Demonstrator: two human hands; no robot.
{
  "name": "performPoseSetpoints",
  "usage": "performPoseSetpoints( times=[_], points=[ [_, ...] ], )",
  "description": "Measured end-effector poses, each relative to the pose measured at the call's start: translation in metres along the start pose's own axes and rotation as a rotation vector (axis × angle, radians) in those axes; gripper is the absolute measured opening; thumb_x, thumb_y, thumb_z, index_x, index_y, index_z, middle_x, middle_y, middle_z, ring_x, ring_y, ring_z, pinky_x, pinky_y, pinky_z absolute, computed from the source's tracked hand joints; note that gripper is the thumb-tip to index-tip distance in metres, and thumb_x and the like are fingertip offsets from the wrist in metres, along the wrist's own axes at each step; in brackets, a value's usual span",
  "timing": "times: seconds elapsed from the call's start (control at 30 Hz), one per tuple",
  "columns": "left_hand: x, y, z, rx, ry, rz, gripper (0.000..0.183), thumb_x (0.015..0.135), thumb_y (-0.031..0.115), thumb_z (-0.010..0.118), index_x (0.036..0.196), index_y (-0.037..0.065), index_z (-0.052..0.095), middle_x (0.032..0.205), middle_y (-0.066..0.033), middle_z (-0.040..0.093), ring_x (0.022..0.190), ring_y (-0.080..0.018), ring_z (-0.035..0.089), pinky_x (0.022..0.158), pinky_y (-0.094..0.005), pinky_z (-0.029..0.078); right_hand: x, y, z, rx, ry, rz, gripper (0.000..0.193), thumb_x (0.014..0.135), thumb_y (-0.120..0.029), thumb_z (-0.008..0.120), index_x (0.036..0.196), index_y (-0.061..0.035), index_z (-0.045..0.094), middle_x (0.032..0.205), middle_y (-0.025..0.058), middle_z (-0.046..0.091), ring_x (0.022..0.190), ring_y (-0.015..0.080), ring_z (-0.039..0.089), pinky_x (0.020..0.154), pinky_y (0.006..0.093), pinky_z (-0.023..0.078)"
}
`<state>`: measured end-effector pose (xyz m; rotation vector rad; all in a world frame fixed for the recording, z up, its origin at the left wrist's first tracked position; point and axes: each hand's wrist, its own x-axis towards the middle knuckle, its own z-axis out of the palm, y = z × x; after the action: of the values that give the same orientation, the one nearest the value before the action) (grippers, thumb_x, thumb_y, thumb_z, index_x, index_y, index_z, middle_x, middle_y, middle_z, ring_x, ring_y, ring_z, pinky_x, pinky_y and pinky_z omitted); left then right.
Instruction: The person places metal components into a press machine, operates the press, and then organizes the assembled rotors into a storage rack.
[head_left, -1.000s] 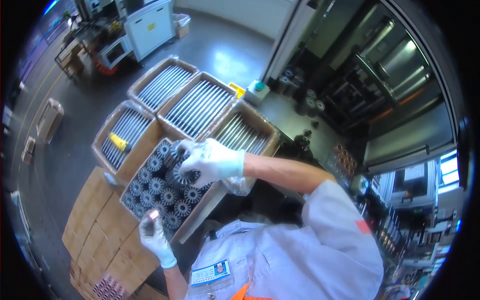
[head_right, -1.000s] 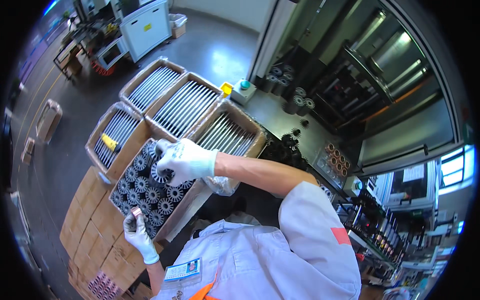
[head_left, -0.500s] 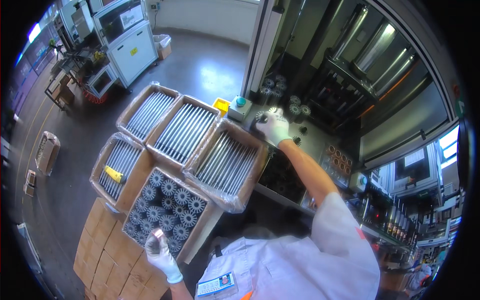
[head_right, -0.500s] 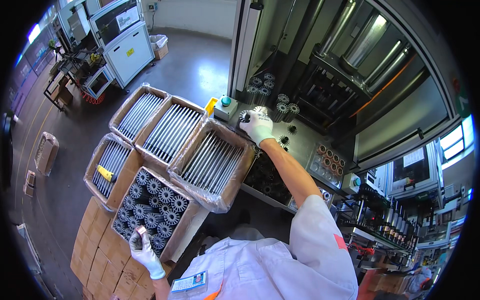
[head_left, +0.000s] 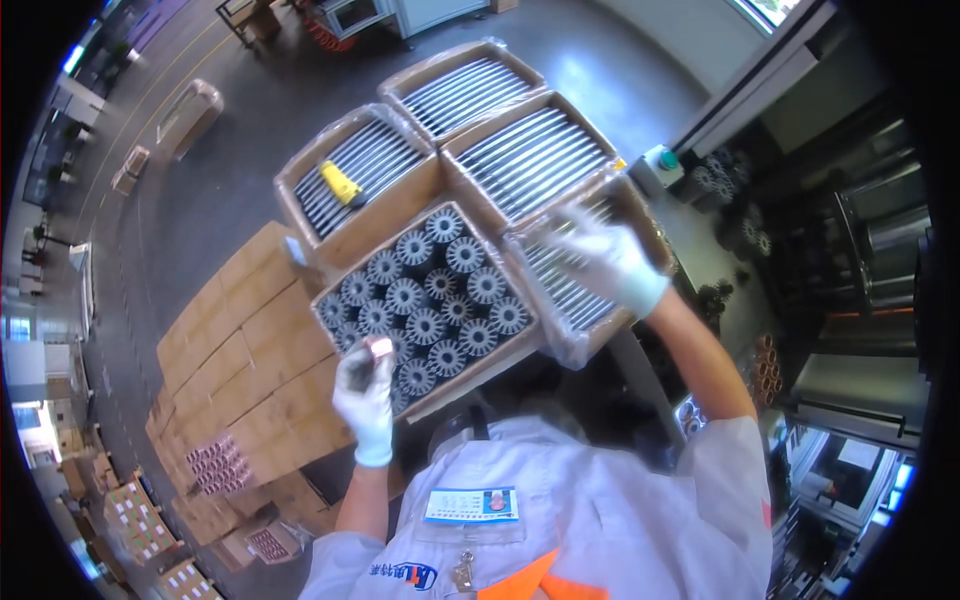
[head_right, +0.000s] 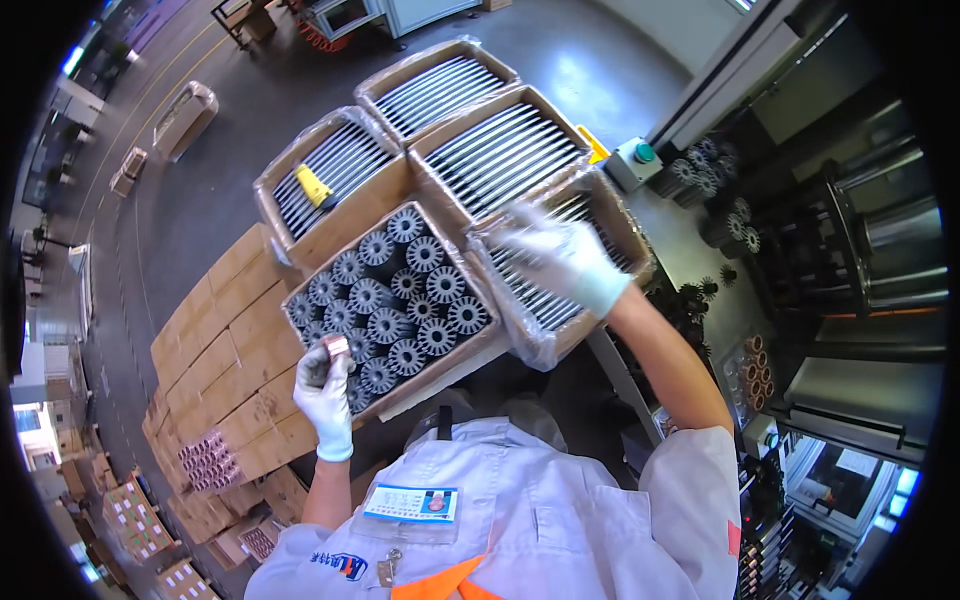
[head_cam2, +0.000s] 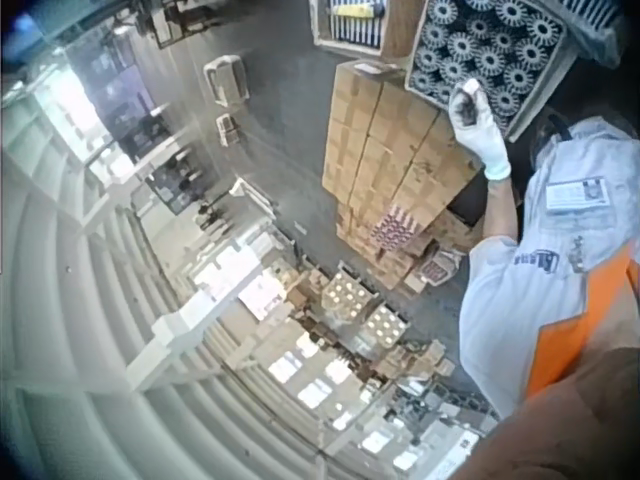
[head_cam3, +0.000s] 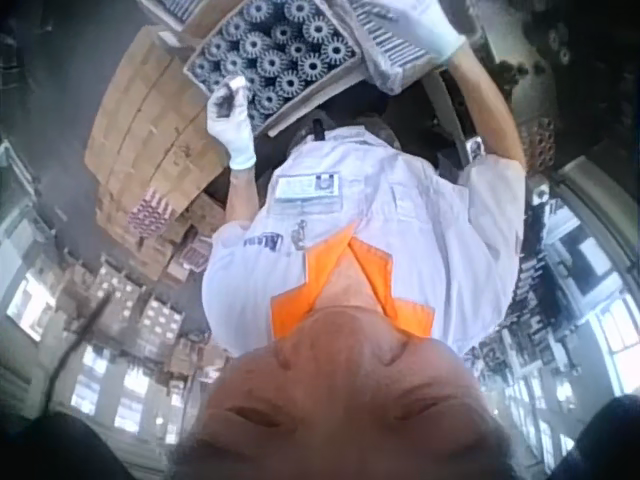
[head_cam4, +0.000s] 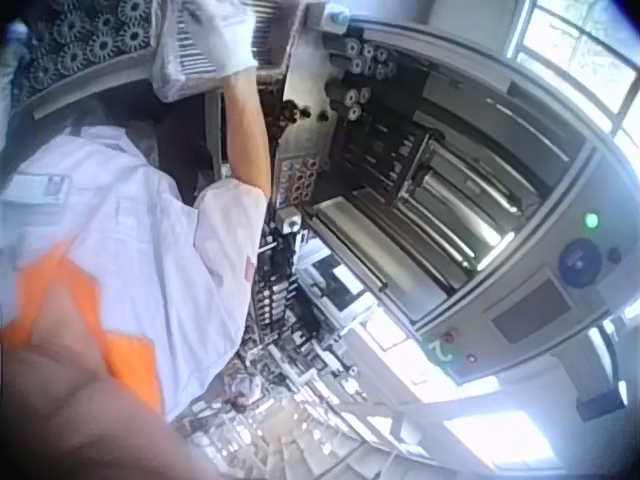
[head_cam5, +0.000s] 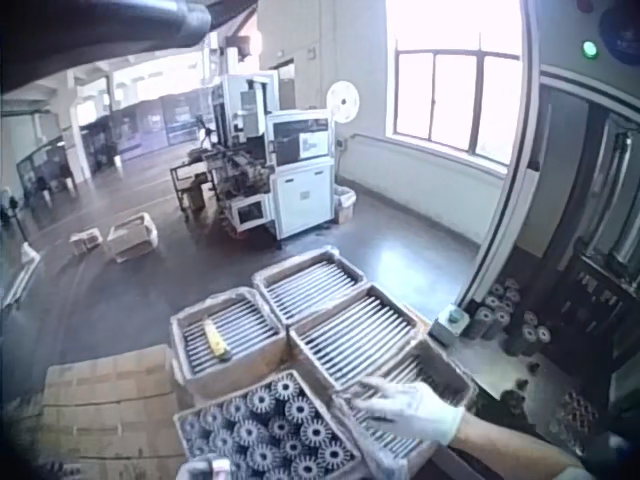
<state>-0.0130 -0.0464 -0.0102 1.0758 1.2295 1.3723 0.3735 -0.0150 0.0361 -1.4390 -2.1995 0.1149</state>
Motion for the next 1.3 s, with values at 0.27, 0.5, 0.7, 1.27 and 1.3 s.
performPoseSetpoints(
  times=[0.27, 0.5, 0.7, 1.27, 1.3],
  points=[
    [-0.006, 0.005, -0.042, 0.018, -0.027, 0.020, 0.018, 0.088, -0.007, 0.070, 0.104, -0.004, 0.064, 0.117, -0.0133, 0.067, 0.096, -0.0136, 0.067, 0.086, -0.0266, 0.056, 0.085, -0.034, 0.047, -0.079, -0.758, -0.404, 0.033, 0.080, -0.009, 0.068, 0.111, -0.0176, 0.071, 0.147, 0.0123, 0.049, 0.098, 0.0298, 0.069, 0.082, 0.0396, 0.058],
    [-0.023, 0.000, -0.068, -0.056, 0.117, 0.024, 0.017, 0.092, -0.001, 0.068, 0.108, -0.006, 0.063, 0.113, -0.0136, 0.069, 0.081, -0.0106, 0.066, 0.074, -0.0255, 0.056, 0.093, -0.047, 0.047, -0.148, -0.850, -0.444, 0.041, 0.082, -0.011, 0.069, 0.121, -0.0248, 0.069, 0.152, 0.0124, 0.042, 0.095, 0.0276, 0.070, 0.080, 0.0372, 0.059],
    [-0.008, 0.010, -0.049, -0.008, 0.068, -0.024, 0.019, 0.089, -0.007, 0.069, 0.106, -0.003, 0.062, 0.118, -0.0149, 0.067, 0.101, -0.0178, 0.067, 0.086, -0.0288, 0.056, 0.083, -0.044, 0.074, -0.072, -0.635, -0.340, 0.030, 0.075, -0.030, 0.077, 0.101, -0.0229, 0.067, 0.105, 0.0120, 0.060, 0.076, 0.0314, 0.066, 0.063, 0.0439, 0.054],
    [-0.027, 0.040, 0.129, -0.026, -0.512, 0.015, 0.020, 0.085, -0.010, 0.071, 0.102, -0.001, 0.066, 0.117, -0.0123, 0.067, 0.100, -0.0154, 0.065, 0.085, -0.0271, 0.054, -0.084, 0.004, -0.070, -0.104, 0.121, 0.712, 0.032, 0.078, -0.037, 0.076, 0.106, -0.0219, 0.073, 0.110, 0.0207, 0.061, 0.093, 0.0350, 0.066, 0.077, 0.0425, 0.054],
    [-0.035, 0.036, 0.143, -0.012, -0.573, 0.020, 0.021, 0.084, -0.010, 0.072, 0.102, -0.001, 0.066, 0.117, -0.0122, 0.067, 0.101, -0.0157, 0.065, 0.088, -0.0279, 0.053, -0.099, 0.023, -0.076, -0.128, 0.103, 0.780, 0.030, 0.079, -0.037, 0.075, 0.105, -0.0221, 0.073, 0.107, 0.0192, 0.062, 0.093, 0.0343, 0.066, 0.077, 0.0424, 0.054]
  ],
)
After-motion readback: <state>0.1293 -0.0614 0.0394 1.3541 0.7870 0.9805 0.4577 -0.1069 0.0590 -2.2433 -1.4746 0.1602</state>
